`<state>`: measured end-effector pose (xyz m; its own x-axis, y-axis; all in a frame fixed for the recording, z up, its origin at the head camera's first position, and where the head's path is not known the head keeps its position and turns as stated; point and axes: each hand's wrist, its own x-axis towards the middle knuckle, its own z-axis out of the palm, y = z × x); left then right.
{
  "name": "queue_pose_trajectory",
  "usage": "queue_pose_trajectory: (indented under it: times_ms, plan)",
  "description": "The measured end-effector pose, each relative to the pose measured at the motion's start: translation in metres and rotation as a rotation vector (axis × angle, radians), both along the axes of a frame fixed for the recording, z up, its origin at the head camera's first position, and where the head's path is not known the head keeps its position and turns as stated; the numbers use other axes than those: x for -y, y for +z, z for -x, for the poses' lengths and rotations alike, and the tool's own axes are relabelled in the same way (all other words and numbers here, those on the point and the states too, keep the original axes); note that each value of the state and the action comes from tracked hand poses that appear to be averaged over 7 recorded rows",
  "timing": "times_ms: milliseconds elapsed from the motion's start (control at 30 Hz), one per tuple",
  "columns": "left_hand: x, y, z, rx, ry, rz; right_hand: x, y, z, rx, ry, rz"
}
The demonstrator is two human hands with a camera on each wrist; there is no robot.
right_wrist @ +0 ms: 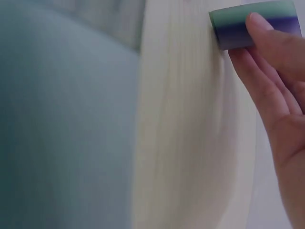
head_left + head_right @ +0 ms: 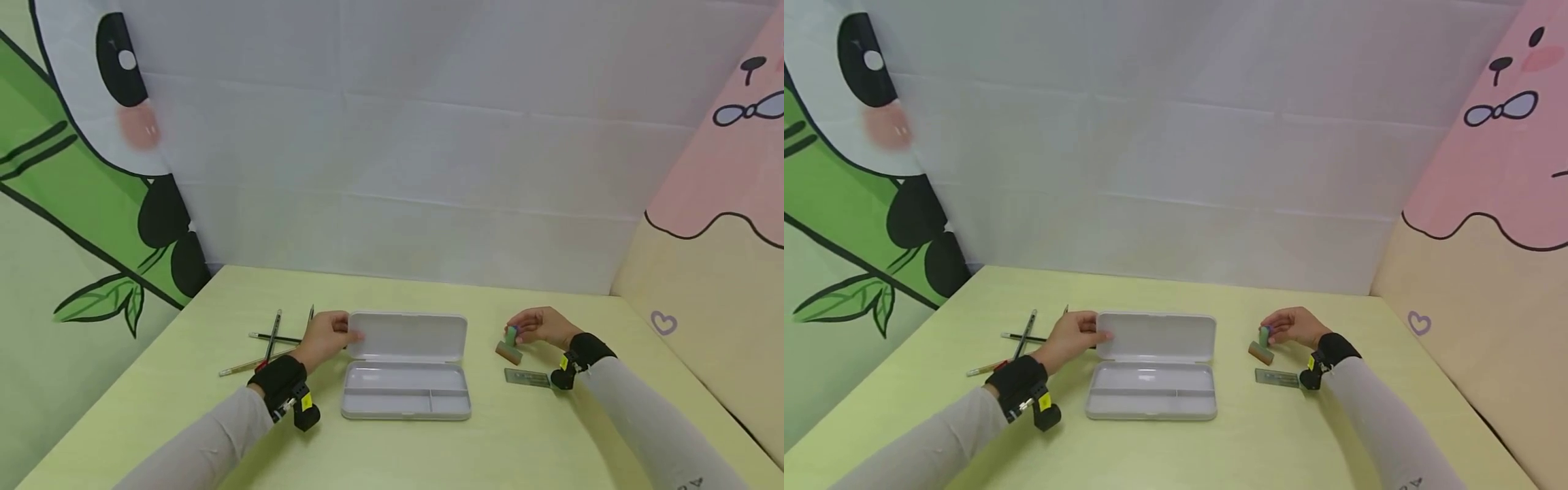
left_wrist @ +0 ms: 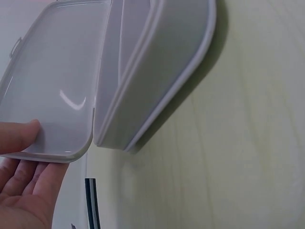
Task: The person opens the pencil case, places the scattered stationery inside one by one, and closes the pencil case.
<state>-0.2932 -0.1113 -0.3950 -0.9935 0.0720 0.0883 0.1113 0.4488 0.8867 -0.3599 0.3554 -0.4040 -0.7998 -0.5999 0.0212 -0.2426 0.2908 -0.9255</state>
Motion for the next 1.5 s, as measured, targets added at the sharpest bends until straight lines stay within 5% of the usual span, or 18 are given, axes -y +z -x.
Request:
queue_pose_trajectory:
  times_ms: [367, 633, 1000, 1500]
  plan:
    - [-0.001, 0.007, -0.007, 0.035, -0.026, 0.004, -0.004, 0.013, -0.012, 0.001, -0.145, -0.054]
    - [0.001, 0.01, -0.011, 0.018, -0.015, 0.004, -0.002, 0.033, -0.018, -0.054, -0.104, -0.048]
    - [0.002, 0.007, -0.007, 0.001, -0.024, 0.014, 0.0, 0.081, -0.031, -0.247, -0.132, -0.293]
    - [-0.002, 0.008, -0.009, 0.002, 0.006, 0.005, 0.025, 0.12, -0.042, -0.334, -0.101, -0.377]
